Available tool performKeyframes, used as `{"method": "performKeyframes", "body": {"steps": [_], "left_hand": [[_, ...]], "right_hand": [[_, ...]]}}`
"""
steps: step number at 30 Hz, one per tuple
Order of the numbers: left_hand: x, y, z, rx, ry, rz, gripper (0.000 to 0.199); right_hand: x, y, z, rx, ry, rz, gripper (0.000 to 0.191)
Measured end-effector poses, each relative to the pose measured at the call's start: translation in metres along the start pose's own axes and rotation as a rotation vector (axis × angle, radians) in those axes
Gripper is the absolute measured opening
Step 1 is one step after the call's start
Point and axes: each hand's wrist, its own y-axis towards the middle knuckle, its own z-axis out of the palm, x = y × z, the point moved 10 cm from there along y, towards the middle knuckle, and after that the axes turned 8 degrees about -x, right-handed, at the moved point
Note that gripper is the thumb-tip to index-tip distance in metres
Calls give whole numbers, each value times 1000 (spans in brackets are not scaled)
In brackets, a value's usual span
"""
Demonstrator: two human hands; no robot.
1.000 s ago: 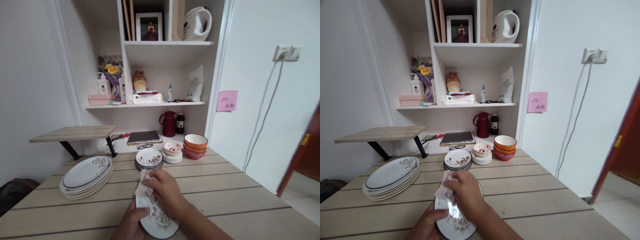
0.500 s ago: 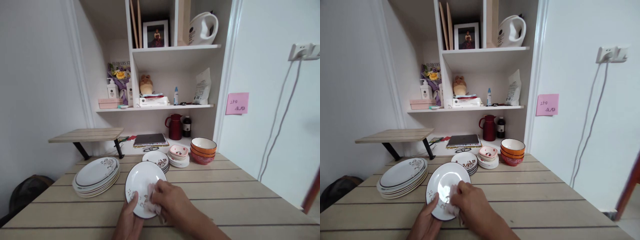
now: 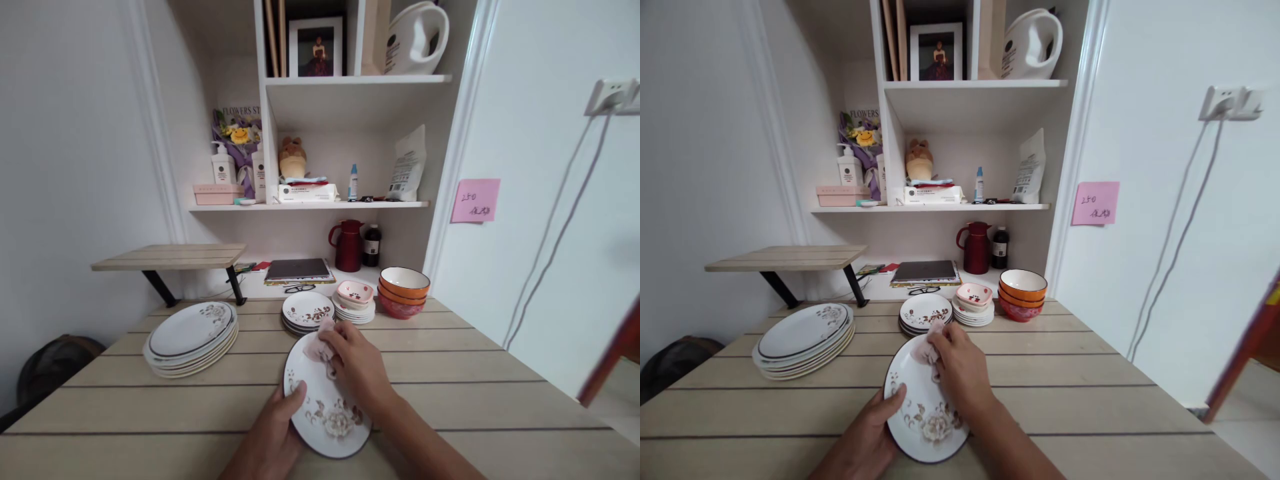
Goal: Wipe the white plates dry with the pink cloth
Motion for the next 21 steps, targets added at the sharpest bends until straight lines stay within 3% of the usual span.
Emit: {"method": "performKeyframes", "body": {"steps": [4,11,16,21], "left_hand": [[8,-1,-2,-15,59,-39,57],[5,3,-9,-1,91,42,32],[1,-1,-4,1,86,35,60],[-6,-3,-3,-18,41,54,67]], "right_hand": [[20,-4,6,11,175,-64,49],[67,-15,8,94,497,-246,52],[52,-9,6,38,300,-245,53],[24,1,-1,25,102,-203,49]]}}
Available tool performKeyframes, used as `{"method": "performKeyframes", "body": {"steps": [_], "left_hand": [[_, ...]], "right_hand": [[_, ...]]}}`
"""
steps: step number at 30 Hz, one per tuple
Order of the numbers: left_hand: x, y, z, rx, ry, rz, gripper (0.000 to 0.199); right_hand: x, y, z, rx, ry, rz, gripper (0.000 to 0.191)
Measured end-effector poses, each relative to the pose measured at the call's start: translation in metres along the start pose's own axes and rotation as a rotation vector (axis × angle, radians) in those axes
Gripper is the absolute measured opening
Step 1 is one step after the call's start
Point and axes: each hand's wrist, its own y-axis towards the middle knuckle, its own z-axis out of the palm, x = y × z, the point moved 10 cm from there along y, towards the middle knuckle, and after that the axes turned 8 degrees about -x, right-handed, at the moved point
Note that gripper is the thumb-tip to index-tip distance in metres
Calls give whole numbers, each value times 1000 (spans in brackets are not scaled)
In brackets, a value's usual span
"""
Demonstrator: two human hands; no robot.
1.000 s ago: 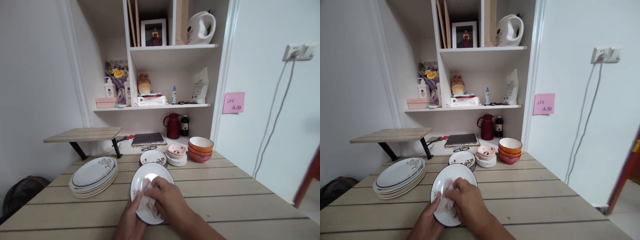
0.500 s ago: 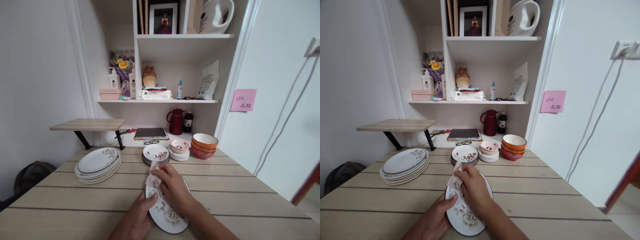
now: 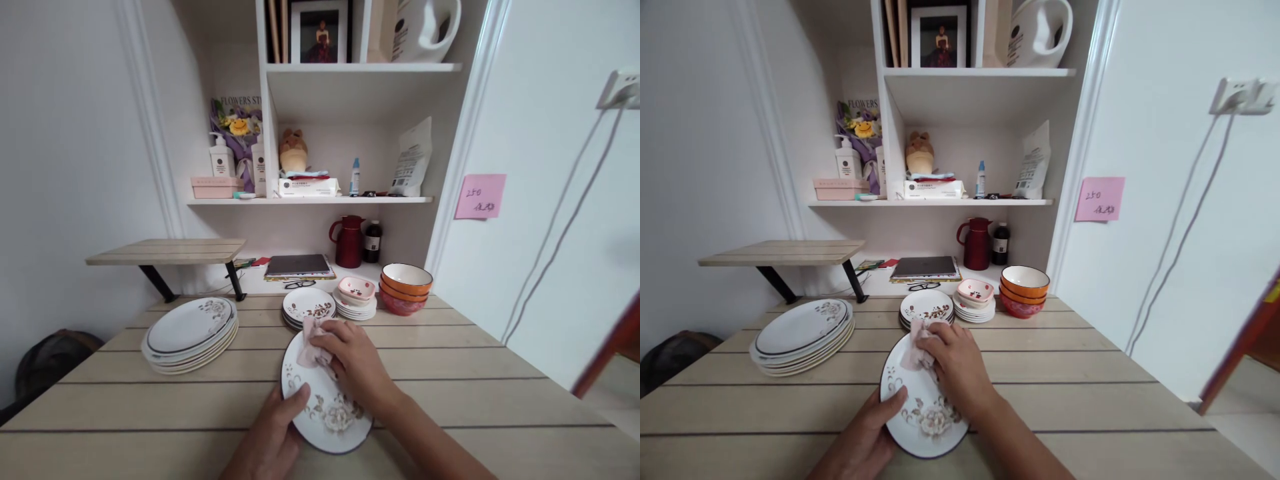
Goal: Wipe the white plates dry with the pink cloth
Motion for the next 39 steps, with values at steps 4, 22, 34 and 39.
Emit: {"method": "performKeyframes", "body": {"steps": [4,22,34,39], "left_hand": [[-15,3,-4,-44,-82,91,65],[-5,12,-1,19,-146,23,53],[9,10,3,64,-104,-43,55],[2,0,14,128,-205,-90,62]], "right_hand": [[-8,0,-6,16,-85,-20,43],[-4,-4,-4,-34,-159,84,34],[30,-6,23,111,20,-28,49],[69,-13,16,291,254,-163,51]]}}
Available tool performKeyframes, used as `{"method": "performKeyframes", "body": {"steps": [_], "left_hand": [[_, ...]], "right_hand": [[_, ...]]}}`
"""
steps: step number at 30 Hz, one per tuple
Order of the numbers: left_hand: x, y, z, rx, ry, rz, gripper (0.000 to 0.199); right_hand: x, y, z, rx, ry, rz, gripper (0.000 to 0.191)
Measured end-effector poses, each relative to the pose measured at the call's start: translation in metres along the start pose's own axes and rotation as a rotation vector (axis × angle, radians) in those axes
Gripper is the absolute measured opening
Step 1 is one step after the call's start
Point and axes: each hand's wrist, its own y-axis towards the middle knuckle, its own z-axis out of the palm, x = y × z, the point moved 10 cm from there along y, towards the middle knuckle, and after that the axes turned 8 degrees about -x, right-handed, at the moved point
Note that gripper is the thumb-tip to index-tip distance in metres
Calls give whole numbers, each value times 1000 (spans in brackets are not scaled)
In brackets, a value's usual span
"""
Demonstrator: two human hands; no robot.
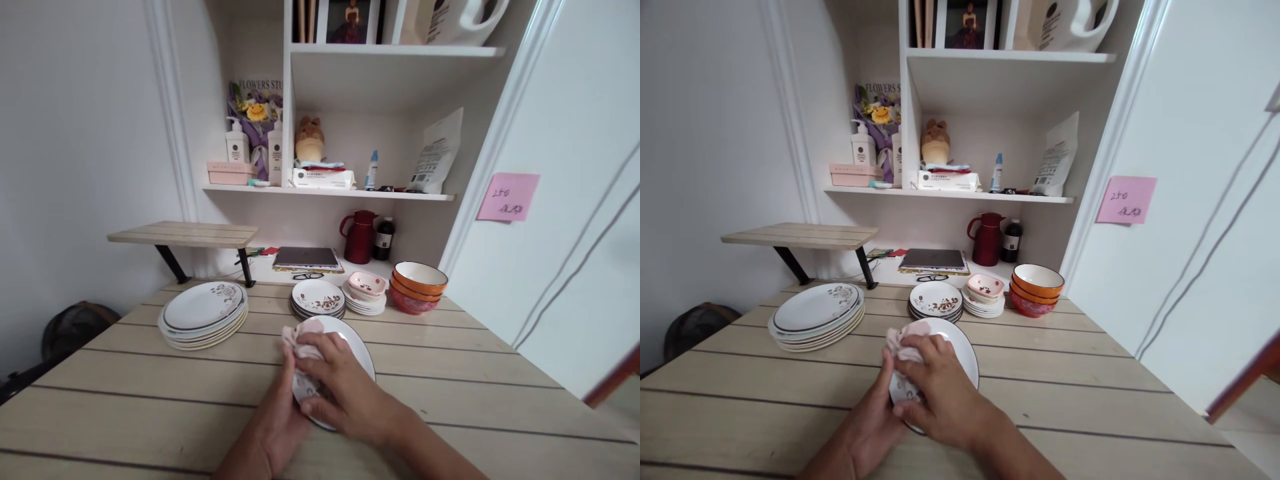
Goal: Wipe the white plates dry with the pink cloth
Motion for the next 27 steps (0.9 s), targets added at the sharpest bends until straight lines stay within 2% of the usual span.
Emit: {"method": "performKeyframes", "body": {"steps": [2,5,9,12,14,16,18,20,21,22,24,27], "left_hand": [[-4,-1,-4,-25,-19,16,64],[-7,1,-15,-83,-34,48,62],[-7,6,-21,-113,10,56,60],[-6,8,-20,-107,17,46,62],[-4,9,-21,-106,14,25,65],[-2,9,-24,-115,36,24,64],[-3,9,-27,-124,65,48,62],[-5,8,-30,-135,85,79,60],[-6,8,-31,-140,88,87,61],[-6,7,-31,-145,89,93,61],[-5,7,-31,-158,90,99,61],[-2,8,-27,-144,96,84,62]], "right_hand": [[9,-1,4,47,55,-31,35],[9,-1,10,74,92,-51,15],[3,-3,9,125,146,-102,11],[2,-7,-2,180,231,-123,13],[2,-10,-10,208,286,-110,16],[-5,-13,-15,228,302,-33,15],[-21,-14,-19,200,273,118,24],[-35,-14,-22,133,223,238,50],[-38,-14,-23,102,198,250,58],[-38,-13,-22,75,173,235,58],[-41,-10,-21,11,117,192,46],[-62,-10,-27,-170,25,257,31]]}}
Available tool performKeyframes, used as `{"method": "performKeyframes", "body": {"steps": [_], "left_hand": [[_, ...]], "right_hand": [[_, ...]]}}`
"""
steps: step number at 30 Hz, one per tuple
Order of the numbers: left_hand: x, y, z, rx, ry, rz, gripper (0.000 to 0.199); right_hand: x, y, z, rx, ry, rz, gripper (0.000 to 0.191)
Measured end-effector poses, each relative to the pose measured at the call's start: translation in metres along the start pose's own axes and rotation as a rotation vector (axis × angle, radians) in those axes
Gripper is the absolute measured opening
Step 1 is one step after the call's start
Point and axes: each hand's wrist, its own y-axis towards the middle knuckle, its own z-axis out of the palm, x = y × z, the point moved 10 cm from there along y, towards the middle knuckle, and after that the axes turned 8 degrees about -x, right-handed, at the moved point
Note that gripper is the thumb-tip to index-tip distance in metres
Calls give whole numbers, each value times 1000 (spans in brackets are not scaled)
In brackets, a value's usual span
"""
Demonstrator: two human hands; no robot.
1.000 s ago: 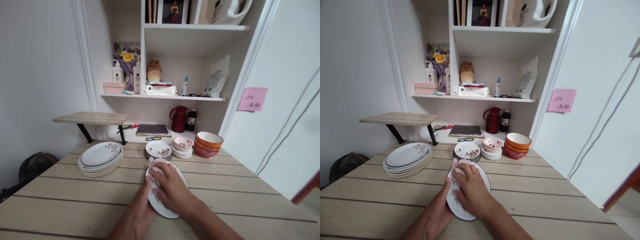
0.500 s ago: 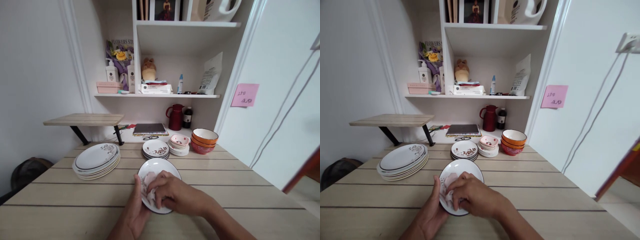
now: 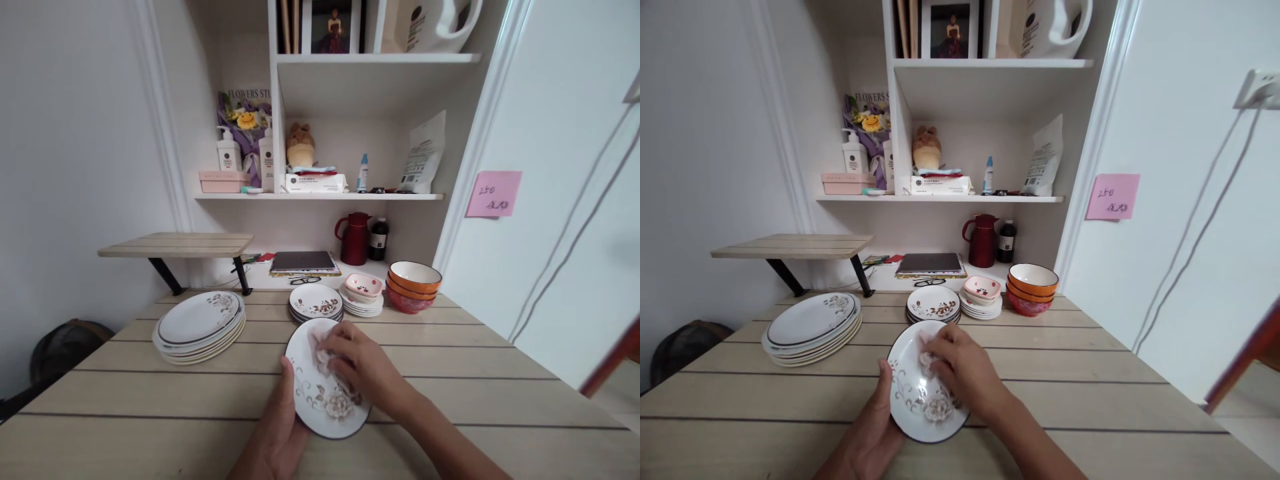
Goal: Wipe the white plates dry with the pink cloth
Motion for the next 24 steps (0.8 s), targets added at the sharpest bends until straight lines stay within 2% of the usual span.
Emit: {"method": "performKeyframes", "body": {"steps": [3,5,8,11,15,20,22,24], "left_hand": [[5,2,4,38,-3,-24,61],[5,3,6,50,-20,-18,58],[3,2,7,41,-60,1,55],[-1,-1,7,21,-92,0,57],[-1,-4,6,27,-72,-48,65],[3,0,4,69,-33,-67,63],[2,2,-1,3,-3,-36,66],[-2,1,-6,-84,42,10,70]], "right_hand": [[-17,3,-7,-170,-67,96,37],[-12,4,-2,-186,-99,77,41],[16,5,15,-96,-86,-51,47],[43,2,28,34,28,-146,51],[67,-9,34,254,235,-244,41],[64,-25,22,451,283,-276,31],[55,-28,14,482,240,-249,35],[41,-27,5,456,150,-205,39]]}}
